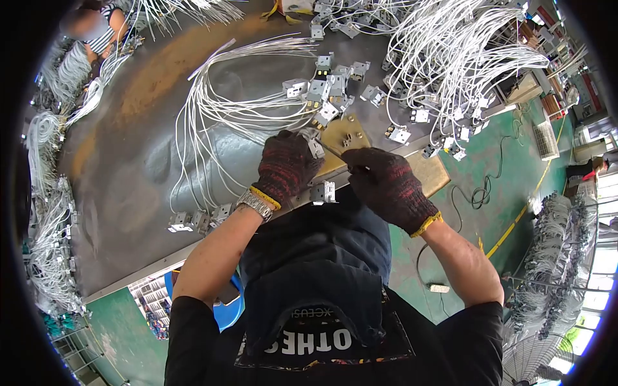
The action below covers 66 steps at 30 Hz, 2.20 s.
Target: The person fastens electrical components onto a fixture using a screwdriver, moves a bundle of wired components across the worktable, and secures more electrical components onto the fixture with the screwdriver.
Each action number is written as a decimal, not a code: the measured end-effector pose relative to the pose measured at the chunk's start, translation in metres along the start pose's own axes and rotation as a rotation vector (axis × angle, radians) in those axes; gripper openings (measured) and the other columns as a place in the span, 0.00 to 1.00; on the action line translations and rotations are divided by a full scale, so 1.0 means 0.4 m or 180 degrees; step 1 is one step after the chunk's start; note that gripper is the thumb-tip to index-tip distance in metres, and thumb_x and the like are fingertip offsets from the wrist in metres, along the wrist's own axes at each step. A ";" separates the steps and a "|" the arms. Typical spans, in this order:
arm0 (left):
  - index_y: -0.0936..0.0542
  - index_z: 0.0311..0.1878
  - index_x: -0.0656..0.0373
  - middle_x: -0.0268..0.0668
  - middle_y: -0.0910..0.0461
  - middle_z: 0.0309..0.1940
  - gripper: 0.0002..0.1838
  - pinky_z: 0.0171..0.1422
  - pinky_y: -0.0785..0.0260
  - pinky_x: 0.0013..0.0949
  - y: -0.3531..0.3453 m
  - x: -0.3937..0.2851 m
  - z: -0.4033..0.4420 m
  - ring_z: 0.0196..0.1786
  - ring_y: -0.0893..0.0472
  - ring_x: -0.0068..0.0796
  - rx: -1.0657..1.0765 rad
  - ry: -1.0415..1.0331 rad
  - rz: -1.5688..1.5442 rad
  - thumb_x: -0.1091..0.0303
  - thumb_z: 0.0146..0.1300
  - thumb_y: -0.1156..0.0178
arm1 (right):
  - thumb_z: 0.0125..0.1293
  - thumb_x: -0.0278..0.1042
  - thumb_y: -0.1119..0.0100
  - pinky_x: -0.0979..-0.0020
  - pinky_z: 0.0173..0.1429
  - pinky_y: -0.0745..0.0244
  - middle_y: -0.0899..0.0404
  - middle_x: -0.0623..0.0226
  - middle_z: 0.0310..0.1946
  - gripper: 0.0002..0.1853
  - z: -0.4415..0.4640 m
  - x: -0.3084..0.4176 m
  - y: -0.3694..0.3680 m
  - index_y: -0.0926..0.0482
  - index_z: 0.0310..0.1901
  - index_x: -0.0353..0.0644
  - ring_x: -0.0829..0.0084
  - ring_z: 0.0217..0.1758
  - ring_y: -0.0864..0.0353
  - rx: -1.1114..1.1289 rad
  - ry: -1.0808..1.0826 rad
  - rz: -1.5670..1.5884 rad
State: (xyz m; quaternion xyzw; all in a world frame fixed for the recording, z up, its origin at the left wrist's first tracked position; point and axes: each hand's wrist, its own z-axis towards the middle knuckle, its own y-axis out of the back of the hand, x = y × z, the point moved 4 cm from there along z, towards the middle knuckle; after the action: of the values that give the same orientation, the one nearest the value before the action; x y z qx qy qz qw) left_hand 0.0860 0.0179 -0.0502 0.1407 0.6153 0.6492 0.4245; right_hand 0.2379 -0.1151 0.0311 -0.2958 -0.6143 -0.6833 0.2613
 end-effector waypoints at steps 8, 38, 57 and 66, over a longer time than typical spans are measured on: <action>0.14 0.50 0.56 0.43 0.13 0.35 0.34 0.50 0.24 0.48 0.047 0.000 -0.014 0.43 0.14 0.46 -0.0284 -0.0126 -0.0829 0.35 0.54 0.29 | 0.60 0.29 0.28 0.72 0.48 0.22 0.16 0.63 0.41 0.27 0.060 -0.089 -0.039 0.20 0.62 0.38 0.77 0.43 0.18 -0.0254 -0.0347 0.0241; 0.17 0.54 0.56 0.44 0.16 0.50 0.25 0.61 0.27 0.47 0.105 0.042 -0.034 0.57 0.18 0.44 0.0766 0.0151 0.0273 0.59 0.53 0.25 | 0.69 0.32 0.32 0.69 0.32 0.22 0.16 0.64 0.31 0.12 0.133 -0.087 -0.169 0.18 0.50 0.38 0.77 0.29 0.17 -0.0469 -0.0264 0.0692; 0.14 0.48 0.48 0.40 0.13 0.44 0.19 0.55 0.22 0.45 0.057 0.043 -0.011 0.49 0.14 0.44 0.0726 0.0256 -0.0060 0.53 0.54 0.27 | 0.67 0.35 0.34 0.54 0.46 0.19 0.14 0.53 0.38 0.10 0.118 0.020 -0.160 0.18 0.49 0.45 0.49 0.42 0.13 -0.0239 0.0808 -0.1012; 0.15 0.49 0.50 0.41 0.13 0.42 0.20 0.52 0.22 0.45 0.061 0.041 -0.007 0.47 0.13 0.46 0.0555 -0.0040 -0.0128 0.55 0.54 0.28 | 0.67 0.34 0.34 0.55 0.44 0.19 0.14 0.54 0.37 0.11 0.107 0.005 -0.159 0.17 0.50 0.45 0.51 0.41 0.13 -0.0153 0.0578 -0.0959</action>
State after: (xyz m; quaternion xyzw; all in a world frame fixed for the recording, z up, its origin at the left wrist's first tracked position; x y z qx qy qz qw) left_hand 0.0650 0.0308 -0.0340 0.1688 0.6695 0.5836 0.4274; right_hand 0.1943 -0.0658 -0.0082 -0.1437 -0.6090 -0.7531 0.2032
